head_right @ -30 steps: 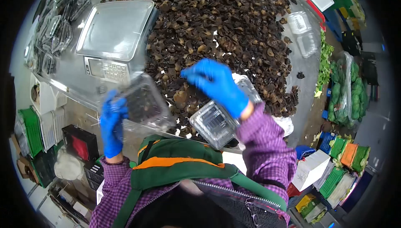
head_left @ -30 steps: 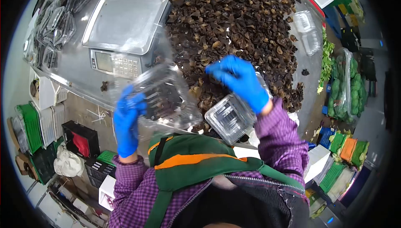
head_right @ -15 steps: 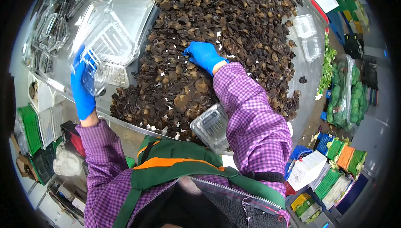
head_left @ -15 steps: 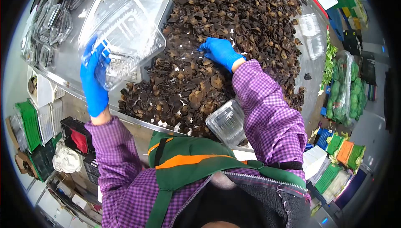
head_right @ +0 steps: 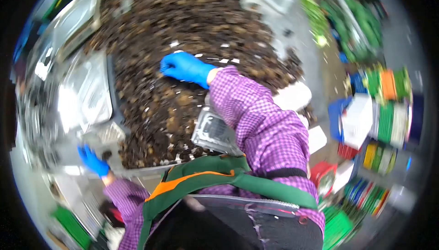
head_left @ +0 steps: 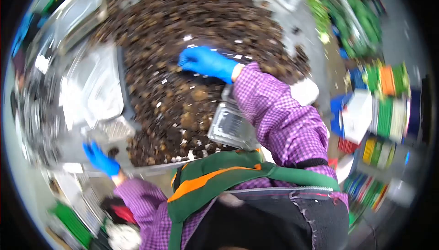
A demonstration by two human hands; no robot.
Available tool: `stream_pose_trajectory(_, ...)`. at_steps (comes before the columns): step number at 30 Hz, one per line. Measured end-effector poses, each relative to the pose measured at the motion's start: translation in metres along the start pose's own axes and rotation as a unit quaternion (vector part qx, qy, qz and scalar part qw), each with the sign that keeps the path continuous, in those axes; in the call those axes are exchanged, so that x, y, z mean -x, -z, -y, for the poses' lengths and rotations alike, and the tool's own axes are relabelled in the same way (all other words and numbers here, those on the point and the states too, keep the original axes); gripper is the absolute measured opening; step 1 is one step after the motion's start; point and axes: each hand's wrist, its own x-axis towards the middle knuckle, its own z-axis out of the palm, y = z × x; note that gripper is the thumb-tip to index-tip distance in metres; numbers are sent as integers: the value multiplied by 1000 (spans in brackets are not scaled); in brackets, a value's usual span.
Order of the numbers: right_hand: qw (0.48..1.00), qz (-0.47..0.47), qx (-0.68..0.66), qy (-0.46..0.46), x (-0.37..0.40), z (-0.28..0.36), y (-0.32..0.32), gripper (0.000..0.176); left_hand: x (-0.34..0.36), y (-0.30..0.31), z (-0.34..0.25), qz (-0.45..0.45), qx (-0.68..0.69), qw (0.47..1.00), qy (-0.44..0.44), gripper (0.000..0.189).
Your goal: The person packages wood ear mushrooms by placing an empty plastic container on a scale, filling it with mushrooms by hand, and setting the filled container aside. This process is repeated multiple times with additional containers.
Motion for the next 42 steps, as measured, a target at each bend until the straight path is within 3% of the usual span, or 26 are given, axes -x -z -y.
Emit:
stream_pose_trajectory(1, 996, -54, -10, 73, 13, -15, 3, 15, 9, -7, -19, -85, 5, 986, 142, 58)
stream_pose_trajectory(3, 995, -90, -32, 6, 64, 0, 28, 16, 35, 3, 15, -100, 0, 989, 108, 60)
stream_pose_trajectory(4, 993, -117, -25, -4, 86, 2, 37, 17, 42, 17, 46, -83, -115, 986, 83, 60)
stream_pose_trajectory(6, 974, -220, -38, -36, 144, 0, 54, 15, 62, 27, 81, -66, -234, 970, 30, 60)
stream_pose_trajectory(7, 957, -280, -65, -45, 174, -10, 60, 17, 75, 27, 104, -71, -225, 972, 11, 59)
stream_pose_trajectory(8, 923, -351, -120, -107, 207, -7, 68, 16, 82, 25, 116, -78, -218, 973, -7, 58)
stream_pose_trajectory(9, 897, -424, -77, -96, 236, -22, 74, 18, 85, 21, 113, -69, -212, 975, -17, 58)
stream_pose_trajectory(11, 834, -530, -21, -155, 308, -54, 88, 16, 90, 16, 105, -17, -395, 917, -58, 56)
stream_pose_trajectory(12, 775, -601, -3, -195, 347, -98, 89, 14, 89, 14, 103, -11, -392, 918, -68, 56)
stream_pose_trajectory(13, 738, -620, -6, -267, 374, -82, 91, 16, 87, 13, 102, -6, -407, 912, -40, 56)
stream_pose_trajectory(14, 723, -644, 39, -246, 407, -104, 88, 16, 86, 15, 103, -4, -423, 906, -11, 55)
stream_pose_trajectory(16, 673, -673, 63, -301, 455, -129, 84, 17, 83, 17, 117, -10, -400, 915, -42, 55)
stream_pose_trajectory(18, 664, -710, -43, -231, 483, -151, 80, 19, 85, 16, 111, 1, -408, 913, -35, 56)
stream_pose_trajectory(21, 655, -707, 36, -265, 504, -178, 75, 18, 81, 15, 92, 60, -409, 910, 26, 56)
stream_pose_trajectory(24, 608, -736, 16, -299, 481, -173, 81, 16, 90, 9, 67, 44, -479, 877, 19, 55)
stream_pose_trajectory(26, 623, -729, 27, -282, 466, -188, 90, 21, 90, 14, 91, 26, -418, 908, -6, 53)
stream_pose_trajectory(28, 628, -697, 112, -326, 434, -166, 99, 21, 90, 16, 92, 30, -463, 886, -19, 53)
stream_pose_trajectory(30, 638, -674, 167, -332, 423, -185, 110, 21, 91, 15, 95, 14, -475, 880, -6, 52)
stream_pose_trajectory(34, 682, -657, 110, -303, 398, -191, 123, 17, 96, 9, 85, -9, -512, 859, 17, 51)
stream_pose_trajectory(36, 694, -659, 95, -273, 372, -191, 132, 16, 95, 9, 75, 14, -449, 893, 34, 47)
stream_pose_trajectory(38, 716, -618, 101, -308, 331, -178, 138, 14, 95, 12, 83, 12, -469, 882, 34, 46)
stream_pose_trajectory(40, 765, -605, 62, -213, 277, -165, 139, 16, 95, 12, 91, 15, -488, 872, 34, 44)
stream_pose_trajectory(42, 797, -569, 76, -188, 223, -173, 144, 16, 96, 12, 93, 10, -474, 880, 31, 42)
